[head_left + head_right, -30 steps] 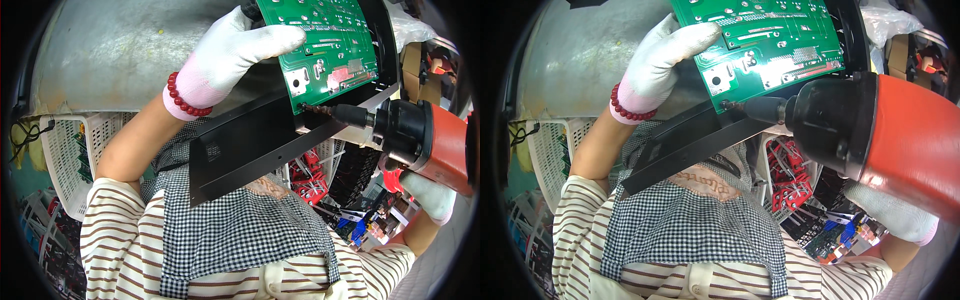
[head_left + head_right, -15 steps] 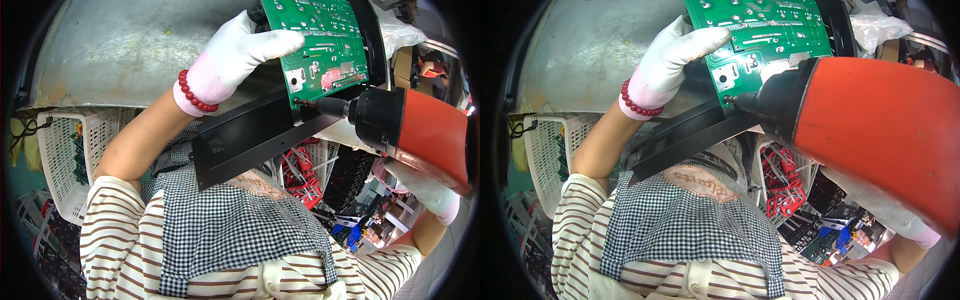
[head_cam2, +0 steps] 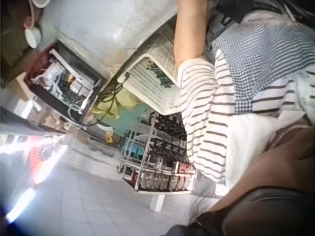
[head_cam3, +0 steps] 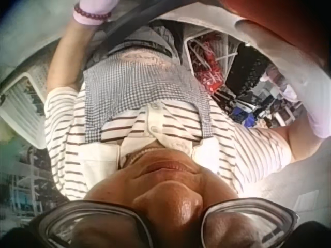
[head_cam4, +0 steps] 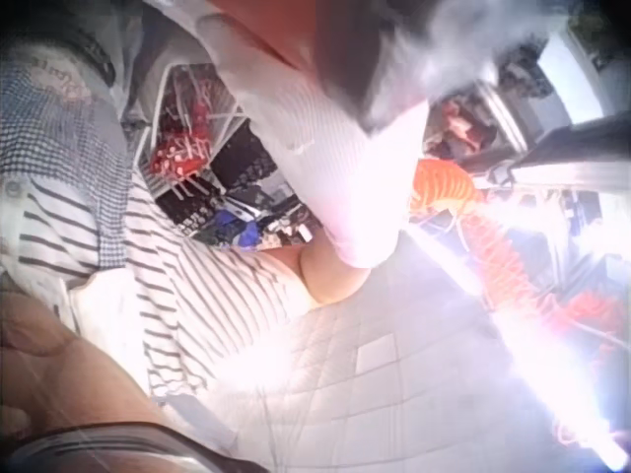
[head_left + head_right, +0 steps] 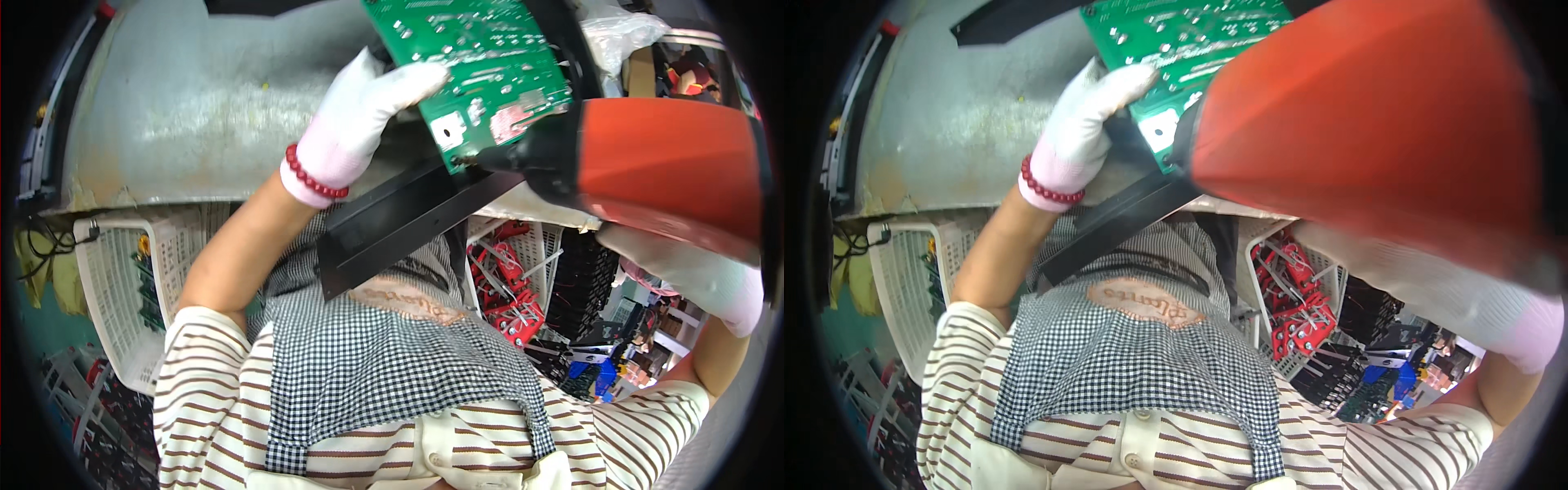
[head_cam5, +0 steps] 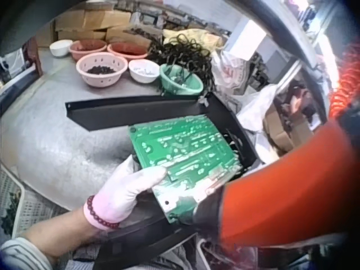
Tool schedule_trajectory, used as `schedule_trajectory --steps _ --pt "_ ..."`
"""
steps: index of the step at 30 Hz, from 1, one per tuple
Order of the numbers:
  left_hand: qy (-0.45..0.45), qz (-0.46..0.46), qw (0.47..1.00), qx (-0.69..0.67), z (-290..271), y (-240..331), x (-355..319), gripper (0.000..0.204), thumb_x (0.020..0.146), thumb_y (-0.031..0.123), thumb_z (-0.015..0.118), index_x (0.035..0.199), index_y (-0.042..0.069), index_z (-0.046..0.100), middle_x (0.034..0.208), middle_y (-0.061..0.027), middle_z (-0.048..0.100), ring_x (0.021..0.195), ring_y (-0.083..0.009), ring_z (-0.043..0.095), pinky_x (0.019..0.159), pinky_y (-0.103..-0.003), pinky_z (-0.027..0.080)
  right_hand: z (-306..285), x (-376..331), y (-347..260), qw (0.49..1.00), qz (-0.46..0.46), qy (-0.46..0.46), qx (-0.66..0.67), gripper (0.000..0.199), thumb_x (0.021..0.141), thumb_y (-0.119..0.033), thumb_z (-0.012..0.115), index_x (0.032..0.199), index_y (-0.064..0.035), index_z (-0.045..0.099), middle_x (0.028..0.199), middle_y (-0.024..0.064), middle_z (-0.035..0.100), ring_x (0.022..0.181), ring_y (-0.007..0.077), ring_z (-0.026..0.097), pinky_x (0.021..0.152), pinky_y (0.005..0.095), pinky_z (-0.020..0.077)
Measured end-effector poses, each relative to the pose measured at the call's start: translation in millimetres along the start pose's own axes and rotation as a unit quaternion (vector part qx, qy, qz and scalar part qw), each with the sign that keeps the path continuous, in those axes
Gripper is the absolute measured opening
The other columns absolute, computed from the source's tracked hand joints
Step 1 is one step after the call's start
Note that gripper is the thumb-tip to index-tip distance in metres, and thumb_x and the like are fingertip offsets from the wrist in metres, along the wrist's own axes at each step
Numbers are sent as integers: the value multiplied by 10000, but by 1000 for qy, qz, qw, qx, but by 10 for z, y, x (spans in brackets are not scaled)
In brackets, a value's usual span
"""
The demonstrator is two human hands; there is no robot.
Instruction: The person assembles an electronic device using a pneumatic screwdriver. They secure a green circuit board into a black metal chassis, apply a label to the chassis, and attach a red plastic cover. The person also connects internal wires and secures components with screws.
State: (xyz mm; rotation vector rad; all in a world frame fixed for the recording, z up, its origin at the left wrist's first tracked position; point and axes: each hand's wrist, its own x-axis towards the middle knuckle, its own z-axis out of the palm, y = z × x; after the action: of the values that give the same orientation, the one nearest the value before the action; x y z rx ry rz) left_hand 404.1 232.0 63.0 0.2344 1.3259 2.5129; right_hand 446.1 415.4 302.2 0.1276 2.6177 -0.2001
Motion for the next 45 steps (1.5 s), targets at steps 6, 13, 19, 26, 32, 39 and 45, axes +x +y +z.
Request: schedule_trajectory --steps 6,13,19,26,32,39,45 --pt "18 3 999 -37 70 -44 79 398 860 211 706 1188 44 555 1003 14 630 816 -40 529 677 -204 418 -43 -260 99 997 27 40 56 340 668 -32 606 1004 7 632 782 71 665 552 133 595 435 259 440" --pt "-17 68 997 -34 237 436 -47 551 848 46 688 1325 -13 420 1255 -107 563 1130 -171 561 990 -333 451 295 -638 679 939 54 106 323 319 680 -32 626 997 5 638 773 71 667 522 124 581 424 257 440" --pt "-77 15 954 289 -13 286 -130 558 799 -20 671 1312 -41 451 1208 -81 588 1069 -147 586 938 -311 479 1041 -505 1057 758 0 93 645 298 783 -40 678 1062 23 596 717 75 631 482 125 552 438 249 442" --pt "-32 54 891 450 -167 225 -219 497 814 107 717 1263 -4 533 1091 -75 631 970 -138 592 885 -278 477 1656 -162 1079 700 -47 -75 708 381 806 -141 666 1138 30 589 796 129 677 508 125 545 469 253 444" --pt "-142 -30 841 521 -246 684 -219 709 774 267 772 1341 -30 468 1277 -150 562 1182 -220 519 1030 -334 402 2009 93 1072 671 -61 -159 722 367 789 -205 711 1019 55 592 716 113 643 475 146 543 451 271 441" --pt "-153 9 731 665 -866 1436 474 410 852 211 669 1223 44 614 1160 -135 650 1092 -249 619 976 -366 464 2071 188 1150 622 -51 -164 764 453 774 -189 717 1118 60 559 765 154 654 493 142 549 452 274 457" --pt "15 38 621 782 -1685 1802 2185 363 869 175 612 1187 2 623 1131 -141 665 1047 -249 636 921 -333 488 2072 297 1026 645 -51 -140 750 410 797 -190 722 1087 52 564 670 95 600 481 161 536 455 291 440"
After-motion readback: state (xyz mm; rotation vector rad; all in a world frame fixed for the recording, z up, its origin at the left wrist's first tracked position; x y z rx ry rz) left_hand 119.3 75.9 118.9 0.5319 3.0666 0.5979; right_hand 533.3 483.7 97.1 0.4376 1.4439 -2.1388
